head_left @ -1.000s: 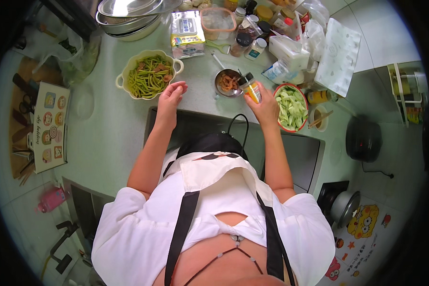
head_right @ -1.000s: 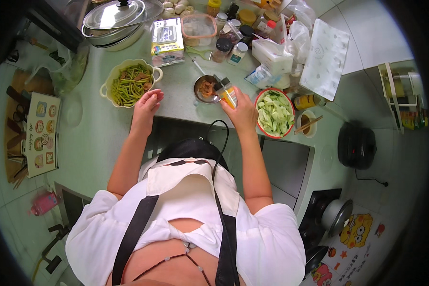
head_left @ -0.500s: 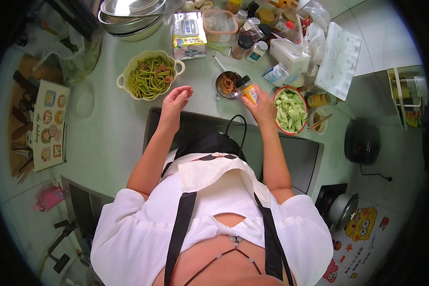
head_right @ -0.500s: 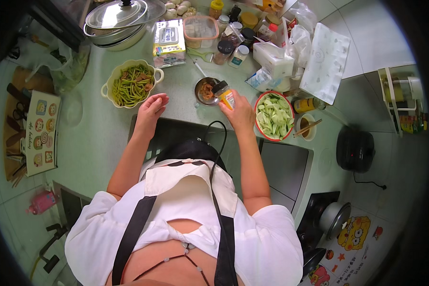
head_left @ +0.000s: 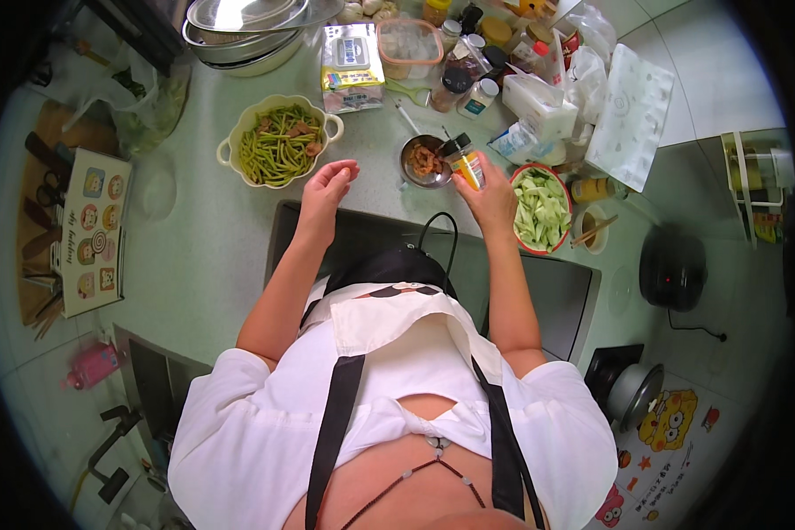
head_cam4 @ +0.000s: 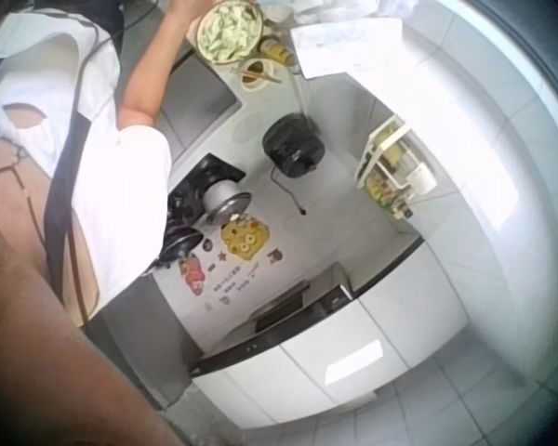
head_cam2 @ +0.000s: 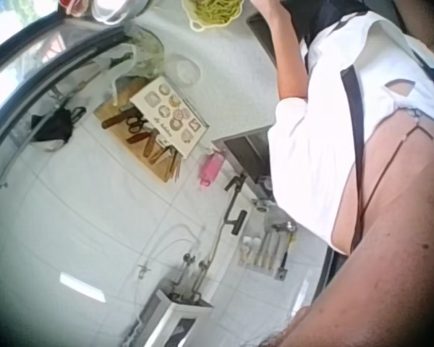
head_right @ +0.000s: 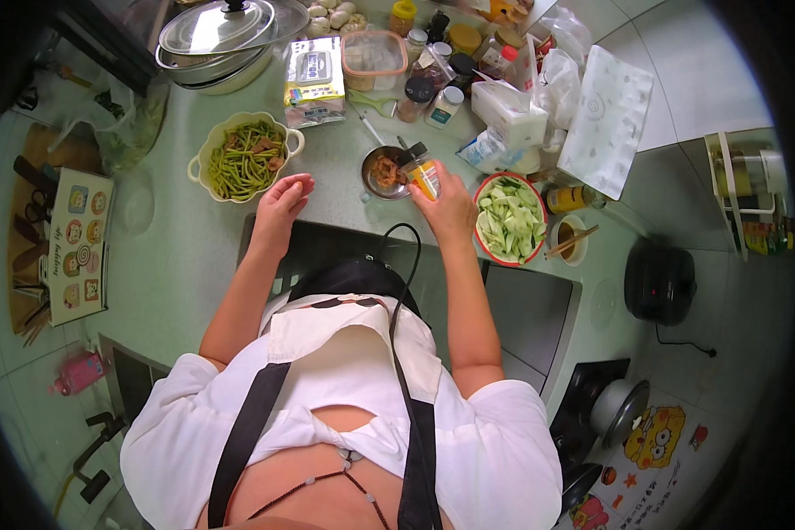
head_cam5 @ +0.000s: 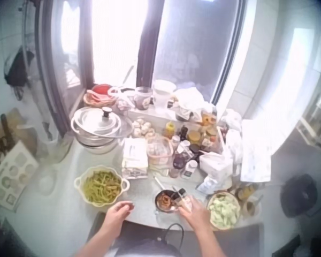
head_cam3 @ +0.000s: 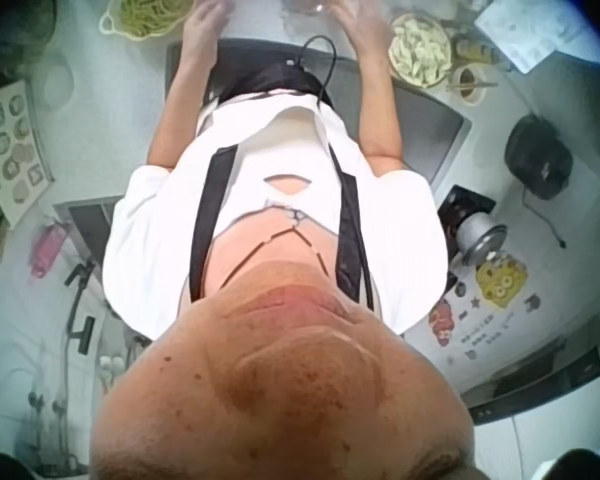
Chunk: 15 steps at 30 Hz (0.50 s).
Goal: The person prepares a meal in a kitchen by handling a wok, a spatula, and various bowls of ingredients. They move lids and containers on the counter and handle a small pan.
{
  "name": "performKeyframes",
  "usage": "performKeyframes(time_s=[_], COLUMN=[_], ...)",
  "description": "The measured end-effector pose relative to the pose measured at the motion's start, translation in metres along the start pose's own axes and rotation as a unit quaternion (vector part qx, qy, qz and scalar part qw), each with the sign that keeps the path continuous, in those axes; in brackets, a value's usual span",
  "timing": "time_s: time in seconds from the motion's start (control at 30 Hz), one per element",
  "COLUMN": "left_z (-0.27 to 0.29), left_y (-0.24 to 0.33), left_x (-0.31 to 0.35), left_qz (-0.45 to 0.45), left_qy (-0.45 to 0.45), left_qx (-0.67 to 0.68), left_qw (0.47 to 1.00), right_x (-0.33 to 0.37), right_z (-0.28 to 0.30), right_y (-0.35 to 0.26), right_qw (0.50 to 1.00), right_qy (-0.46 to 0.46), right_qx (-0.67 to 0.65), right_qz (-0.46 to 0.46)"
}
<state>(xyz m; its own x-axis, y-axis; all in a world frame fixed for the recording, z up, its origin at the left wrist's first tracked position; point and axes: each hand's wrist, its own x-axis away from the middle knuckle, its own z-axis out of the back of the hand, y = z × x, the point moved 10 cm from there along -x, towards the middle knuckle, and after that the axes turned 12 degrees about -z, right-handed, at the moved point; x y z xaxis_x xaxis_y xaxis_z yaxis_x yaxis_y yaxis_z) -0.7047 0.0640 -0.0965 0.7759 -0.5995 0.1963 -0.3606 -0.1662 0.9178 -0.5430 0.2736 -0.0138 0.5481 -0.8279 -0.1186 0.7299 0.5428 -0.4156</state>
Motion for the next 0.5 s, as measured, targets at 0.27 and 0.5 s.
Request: performKeyframes(time_s=[0.27,0.5], left_z=[-0.003,0.001], left_y=[0.004,0.004], left_x=[-0.002,0.001], left_qz=[-0.012,-0.005], left_qy=[0.000,0.005], left_qx=[-0.003,-0.009], left_qw=[1.000,1.000], right_x=[-0.003,-0.006], right_z=[-0.023,-0.007], right_y=[0.011,0.011], right_qw=[0.999,1.000], right_qy=[-0.036,-0.002], right_qx=[0.020,-0.017], right_qz=[-0.011,-0.021])
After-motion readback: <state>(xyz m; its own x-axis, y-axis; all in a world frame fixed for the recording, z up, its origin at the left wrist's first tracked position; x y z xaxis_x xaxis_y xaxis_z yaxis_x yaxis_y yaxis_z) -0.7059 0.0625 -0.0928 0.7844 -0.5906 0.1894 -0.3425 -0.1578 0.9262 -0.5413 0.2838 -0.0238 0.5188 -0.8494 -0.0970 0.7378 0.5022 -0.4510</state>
